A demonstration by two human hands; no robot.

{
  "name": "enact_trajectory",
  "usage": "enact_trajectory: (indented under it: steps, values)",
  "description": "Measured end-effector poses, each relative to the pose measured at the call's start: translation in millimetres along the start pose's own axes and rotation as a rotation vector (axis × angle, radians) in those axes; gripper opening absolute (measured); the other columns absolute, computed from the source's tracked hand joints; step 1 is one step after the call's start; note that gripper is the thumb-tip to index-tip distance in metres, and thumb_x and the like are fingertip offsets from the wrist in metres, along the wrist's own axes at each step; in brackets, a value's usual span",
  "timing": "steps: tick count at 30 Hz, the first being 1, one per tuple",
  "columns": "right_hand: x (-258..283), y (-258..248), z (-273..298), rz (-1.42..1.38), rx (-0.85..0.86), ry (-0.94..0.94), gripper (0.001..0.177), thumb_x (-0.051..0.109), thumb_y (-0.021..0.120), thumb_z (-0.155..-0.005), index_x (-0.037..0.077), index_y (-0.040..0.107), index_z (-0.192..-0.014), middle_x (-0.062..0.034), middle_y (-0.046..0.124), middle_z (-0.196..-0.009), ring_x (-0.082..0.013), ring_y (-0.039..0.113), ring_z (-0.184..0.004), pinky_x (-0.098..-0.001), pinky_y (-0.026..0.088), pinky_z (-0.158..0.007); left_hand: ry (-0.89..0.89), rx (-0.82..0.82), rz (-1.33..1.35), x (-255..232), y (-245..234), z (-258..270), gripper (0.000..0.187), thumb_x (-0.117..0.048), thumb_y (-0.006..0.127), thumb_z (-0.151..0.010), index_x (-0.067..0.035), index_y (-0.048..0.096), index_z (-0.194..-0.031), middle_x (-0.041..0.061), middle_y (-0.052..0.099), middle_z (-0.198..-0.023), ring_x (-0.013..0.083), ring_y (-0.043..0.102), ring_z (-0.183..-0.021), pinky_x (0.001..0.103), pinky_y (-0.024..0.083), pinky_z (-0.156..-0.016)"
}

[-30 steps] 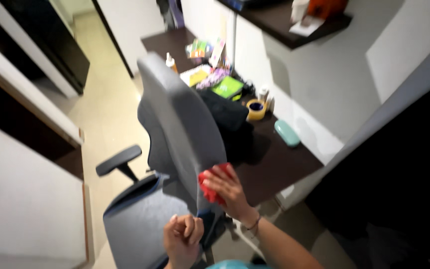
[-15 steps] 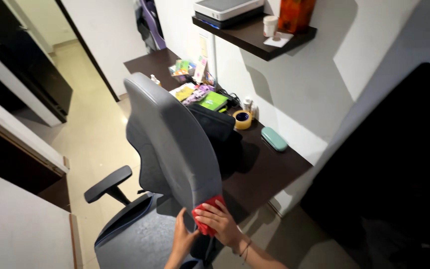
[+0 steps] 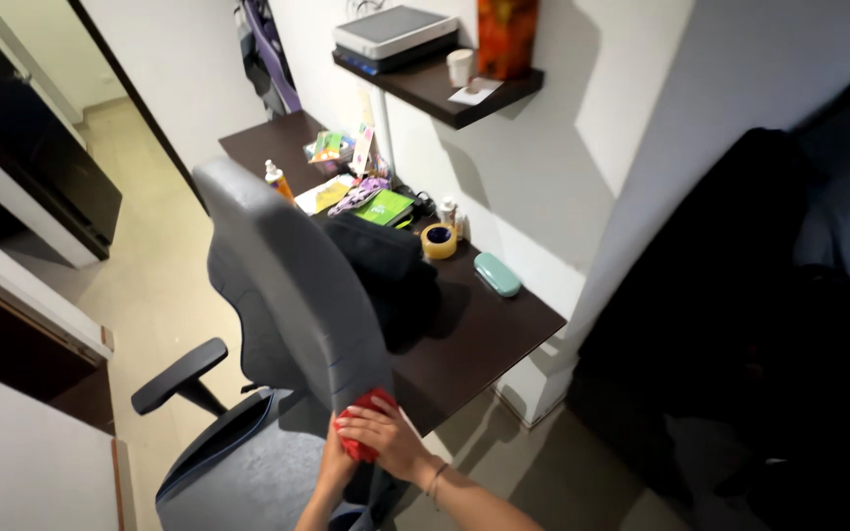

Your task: Wiping and cleaning a grey gaming chair using a red cloth.

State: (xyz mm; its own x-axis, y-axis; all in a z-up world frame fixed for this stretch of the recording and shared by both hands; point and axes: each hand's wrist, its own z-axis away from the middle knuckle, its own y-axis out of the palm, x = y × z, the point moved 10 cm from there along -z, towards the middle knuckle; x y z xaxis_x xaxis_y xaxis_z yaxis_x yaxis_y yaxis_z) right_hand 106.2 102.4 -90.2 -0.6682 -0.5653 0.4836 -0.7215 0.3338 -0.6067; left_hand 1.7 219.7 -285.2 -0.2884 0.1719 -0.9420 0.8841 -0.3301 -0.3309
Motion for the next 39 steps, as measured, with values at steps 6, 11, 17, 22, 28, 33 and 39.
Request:
enact_trajectory:
  steps: [6, 11, 17, 22, 28, 33, 39]
  values:
    - [2.1, 4.2, 4.6, -0.056, 0.028, 0.000, 0.030, 0.015, 0.049, -0.103, 0.013, 0.068, -0.126, 0.0014, 0.066, -0.141, -0.0173, 0.053, -0.141, -0.0438, 0.024, -0.125, 0.021, -0.087, 0.002, -5.6, -10.5, 5.6, 0.060, -0.009, 0.068, -0.083, -0.003, 0.051, -0.141, 0.018, 0.067, -0.130, 0.0288, 0.069, -0.114, 0.035, 0.054, -0.098]
    - [1.8, 14.1, 7.1, -0.055, 0.070, 0.001, 0.034, 0.014, 0.050, -0.100, 0.014, 0.066, -0.131, -0.0007, 0.065, -0.142, -0.0188, 0.053, -0.144, -0.0444, 0.025, -0.130, -0.036, -0.196, -0.414, 10.7, -33.9, 8.5, 0.040, -0.022, 0.062, -0.090, -0.007, 0.063, -0.127, 0.018, 0.071, -0.122, 0.0357, 0.071, -0.105, 0.040, 0.055, -0.088]
    - [-3.2, 25.0, 8.6, -0.059, 0.074, 0.017, 0.039, 0.004, 0.057, -0.100, 0.014, 0.065, -0.136, 0.0058, 0.062, -0.146, -0.0142, 0.051, -0.147, -0.0457, 0.027, -0.136, -0.028, -0.199, -0.739, -9.2, -56.6, -3.5, 0.028, -0.020, 0.064, -0.089, -0.009, 0.070, -0.114, 0.014, 0.077, -0.090, 0.0326, 0.074, -0.081, 0.039, 0.054, -0.072]
    - [-8.6, 34.2, 17.3, 0.044, 0.076, 0.036, 0.035, 0.013, 0.054, -0.102, 0.020, 0.066, -0.134, 0.0080, 0.065, -0.144, -0.0144, 0.054, -0.146, -0.0474, 0.029, -0.136, 0.146, -0.132, -0.927, -27.4, -61.1, -13.8, 0.021, -0.021, 0.060, -0.088, -0.011, 0.070, -0.104, 0.017, 0.075, -0.086, 0.0427, 0.069, -0.079, 0.049, 0.052, -0.069]
    - [-39.6, 61.9, 48.6, 0.015, 0.158, 0.033, 0.039, 0.009, 0.055, -0.095, 0.015, 0.065, -0.132, 0.0022, 0.068, -0.136, -0.0216, 0.059, -0.138, -0.0447, 0.035, -0.128, 0.155, -0.014, -1.076, -34.6, -62.8, -18.8, 0.027, -0.037, 0.063, -0.091, -0.014, 0.073, -0.100, 0.017, 0.076, -0.088, 0.0431, 0.069, -0.079, 0.050, 0.051, -0.069]
    - [-3.2, 12.1, 21.4, -0.078, 0.112, 0.085, 0.061, -0.011, 0.054, -0.082, 0.010, 0.061, -0.139, -0.0044, 0.063, -0.144, -0.0276, 0.055, -0.141, -0.0437, 0.040, -0.126, 0.243, 0.016, -1.057, -31.8, -57.4, -18.3, 0.024, -0.035, 0.061, -0.092, -0.013, 0.072, -0.096, 0.018, 0.074, -0.080, 0.0440, 0.069, -0.074, 0.053, 0.050, -0.068]
    - [43.7, -53.3, -61.7, 0.098, -0.242, -0.054, 0.035, 0.017, 0.058, -0.106, 0.019, 0.060, -0.141, 0.0008, 0.059, -0.152, -0.0203, 0.055, -0.146, -0.0427, 0.038, -0.133, 0.278, -0.027, -1.113, -36.1, -49.4, -6.3, 0.013, -0.032, 0.065, -0.087, -0.022, 0.073, -0.090, 0.004, 0.074, -0.072, 0.0308, 0.070, -0.069, 0.043, 0.052, -0.064]
